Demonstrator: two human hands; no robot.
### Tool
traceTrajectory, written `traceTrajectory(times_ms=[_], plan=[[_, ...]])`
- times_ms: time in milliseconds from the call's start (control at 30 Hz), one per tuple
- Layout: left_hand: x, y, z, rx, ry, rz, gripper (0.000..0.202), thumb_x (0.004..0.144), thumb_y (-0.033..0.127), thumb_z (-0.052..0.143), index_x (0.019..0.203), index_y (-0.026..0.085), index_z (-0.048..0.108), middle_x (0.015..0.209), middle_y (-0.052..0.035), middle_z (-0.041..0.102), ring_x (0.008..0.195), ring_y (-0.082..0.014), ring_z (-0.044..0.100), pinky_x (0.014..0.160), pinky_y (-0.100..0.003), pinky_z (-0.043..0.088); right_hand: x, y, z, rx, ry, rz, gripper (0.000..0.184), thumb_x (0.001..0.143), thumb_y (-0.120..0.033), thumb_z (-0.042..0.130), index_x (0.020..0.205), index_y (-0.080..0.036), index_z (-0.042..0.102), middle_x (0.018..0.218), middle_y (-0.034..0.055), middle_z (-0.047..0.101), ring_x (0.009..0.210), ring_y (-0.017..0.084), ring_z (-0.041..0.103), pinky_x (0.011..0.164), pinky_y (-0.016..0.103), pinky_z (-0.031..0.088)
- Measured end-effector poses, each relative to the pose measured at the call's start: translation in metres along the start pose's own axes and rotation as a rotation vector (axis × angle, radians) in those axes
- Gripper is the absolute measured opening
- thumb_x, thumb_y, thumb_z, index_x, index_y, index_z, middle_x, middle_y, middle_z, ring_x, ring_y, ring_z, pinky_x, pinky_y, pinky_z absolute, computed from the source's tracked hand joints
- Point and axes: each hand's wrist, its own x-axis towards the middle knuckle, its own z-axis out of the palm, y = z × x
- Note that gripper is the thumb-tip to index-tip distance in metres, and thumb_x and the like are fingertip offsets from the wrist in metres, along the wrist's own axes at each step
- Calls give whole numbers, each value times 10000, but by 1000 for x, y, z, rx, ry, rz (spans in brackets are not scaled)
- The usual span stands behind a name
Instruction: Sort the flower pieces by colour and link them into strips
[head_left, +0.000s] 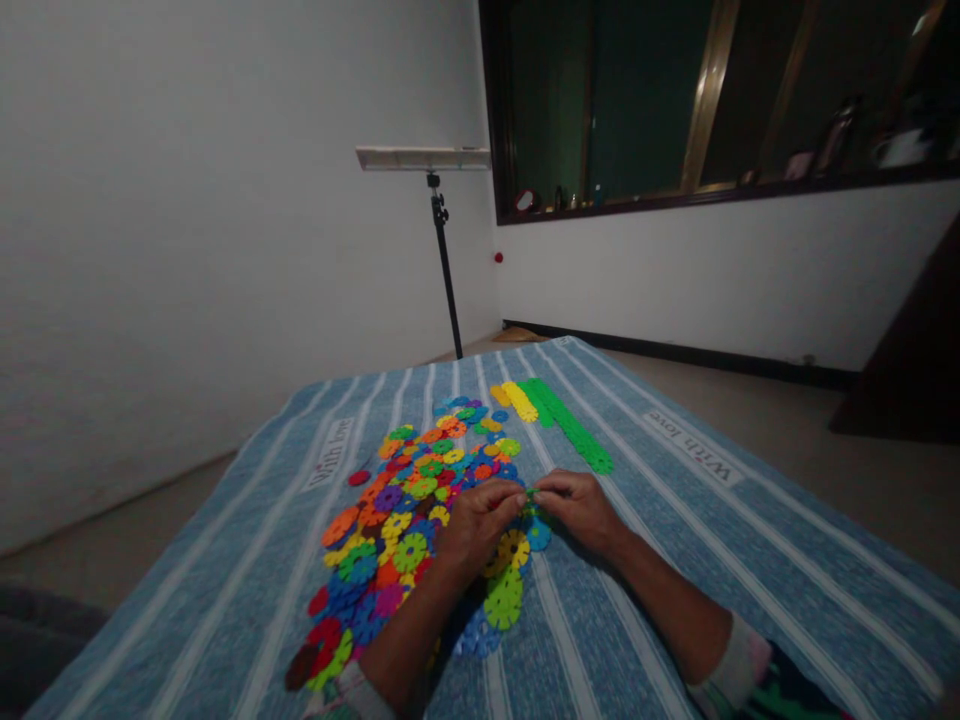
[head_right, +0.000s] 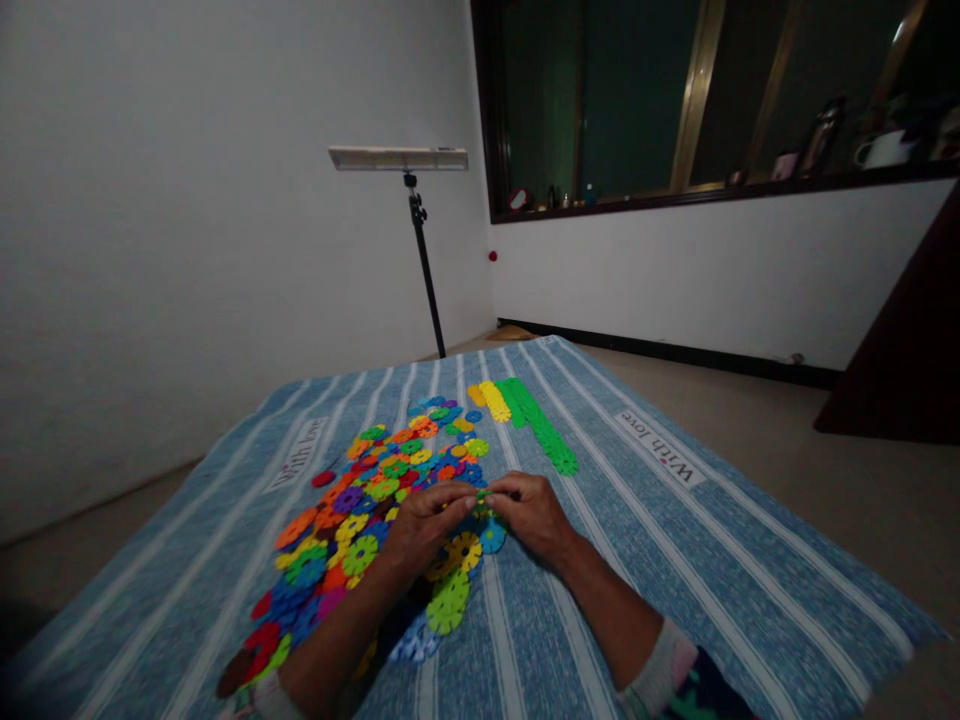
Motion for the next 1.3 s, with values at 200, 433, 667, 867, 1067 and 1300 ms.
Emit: traceTrajectory(times_ms=[200,433,667,867,1067,1300], plan=[[1,-1,-4,51,84,-21,210,784,329,573,768,195,734,783,-30,735,763,-189,665,744,-302,505,10,26,-67,-326,141,59,268,810,-308,501,793,-189,741,822,47,723,795,189,646,754,301,484],[2,-6,-9,66,121,-53,228,775,354,569,724,190,717,702,-28,706,715,-185,646,701,-301,499,5,55,-115,-761,71,156,309,857,-246,432,827,-203,736,900,66,722,884,205,637,815,292,448],[3,-7,-11,33,138,-105,199,755,336,583,724,192,717,713,-20,714,709,-179,650,700,-296,505,6,53,-106,-867,-9,212,308,885,-253,434,869,-242,742,939,43,731,922,199,651,818,274,450],[-2,-3,-11,67,139,-101,183,763,262,559,689,178,704,691,-18,691,684,-156,622,676,-271,483,-5,67,-106,-973,80,201,356,882,-287,440,1111,-226,707,1143,62,707,1044,229,644,864,305,472],[-5,-9,-13,100,132,-96,195,766,228,546,668,161,702,678,-15,681,698,-152,621,694,-258,474,-8,90,-114,-956,16,208,401,813,-387,512,1120,-211,700,1082,73,723,942,265,671,763,340,502],[10,-29,-59,374,204,-195,229,786,240,520,767,145,728,687,-4,686,672,-144,630,625,-233,480,-10,94,-116,-928,2,220,441,792,-440,510,1125,-220,695,1066,71,725,889,269,679,705,350,507]])
